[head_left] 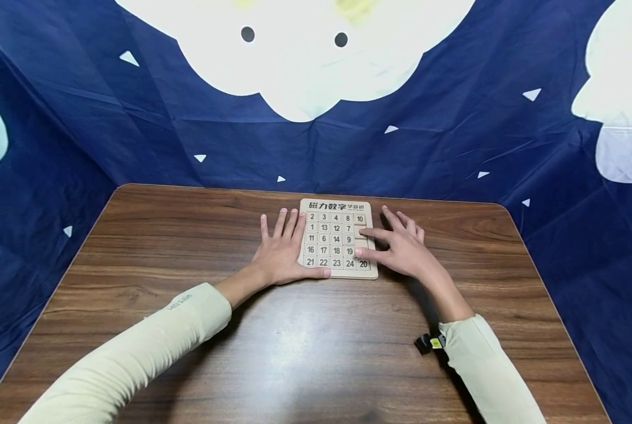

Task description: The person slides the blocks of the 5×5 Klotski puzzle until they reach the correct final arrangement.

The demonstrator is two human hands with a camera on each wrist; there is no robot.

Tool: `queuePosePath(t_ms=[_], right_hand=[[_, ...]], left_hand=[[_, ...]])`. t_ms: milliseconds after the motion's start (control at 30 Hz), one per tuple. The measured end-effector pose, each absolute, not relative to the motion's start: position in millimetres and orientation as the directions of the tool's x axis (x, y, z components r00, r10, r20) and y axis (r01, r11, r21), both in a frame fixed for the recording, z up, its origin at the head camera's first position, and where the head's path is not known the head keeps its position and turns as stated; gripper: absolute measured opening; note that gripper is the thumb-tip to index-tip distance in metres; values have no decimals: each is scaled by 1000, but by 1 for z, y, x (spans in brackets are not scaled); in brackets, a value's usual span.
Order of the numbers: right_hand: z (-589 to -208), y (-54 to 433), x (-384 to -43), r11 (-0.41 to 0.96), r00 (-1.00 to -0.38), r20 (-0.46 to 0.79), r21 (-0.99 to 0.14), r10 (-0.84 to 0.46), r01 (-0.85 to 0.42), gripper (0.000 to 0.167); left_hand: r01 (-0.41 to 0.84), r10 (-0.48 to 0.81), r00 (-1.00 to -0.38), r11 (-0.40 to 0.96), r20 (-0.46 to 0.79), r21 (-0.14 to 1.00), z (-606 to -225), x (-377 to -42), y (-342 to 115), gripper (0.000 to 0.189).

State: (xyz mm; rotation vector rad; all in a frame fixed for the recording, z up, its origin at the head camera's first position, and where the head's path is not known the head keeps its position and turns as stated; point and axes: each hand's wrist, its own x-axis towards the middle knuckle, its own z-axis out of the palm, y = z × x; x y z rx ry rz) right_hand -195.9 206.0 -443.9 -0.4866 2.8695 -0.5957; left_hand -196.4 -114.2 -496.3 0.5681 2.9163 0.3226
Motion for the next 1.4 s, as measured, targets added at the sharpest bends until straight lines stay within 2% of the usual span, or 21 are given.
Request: queuePosePath(t_ms=[133, 467, 733, 1033, 1300, 1400], right_hand=[[-445, 205, -200, 872, -935, -107, -411, -338, -268, 73], [-444, 191, -190, 826, -903, -66, -438, -424, -356, 63], [-442, 197, -190, 831, -913, -57, -441, -403, -339, 62], [-441, 203, -200, 820, -916, -40, -462, -399, -337, 48], [-443, 187, -208, 817, -904, -52, -453, -424, -356, 59], [-444, 187, -207, 819, -903, -56, -449, -425, -357, 57]], left_hand=[[356, 388, -916, 904, -102, 239, -497, -197, -114, 156], [348, 382, -918, 906, -110, 239, -501, -198, -115, 156], [350, 382, -918, 906, -106, 237, -496, -196, -114, 155], [350, 383, -918, 905, -103, 242, -497, -195, -115, 155], [341, 375, -920, 908, -110, 243, -499, -196, -114, 156], [347, 380, -919, 906, -103, 243, -497, -196, -113, 156]])
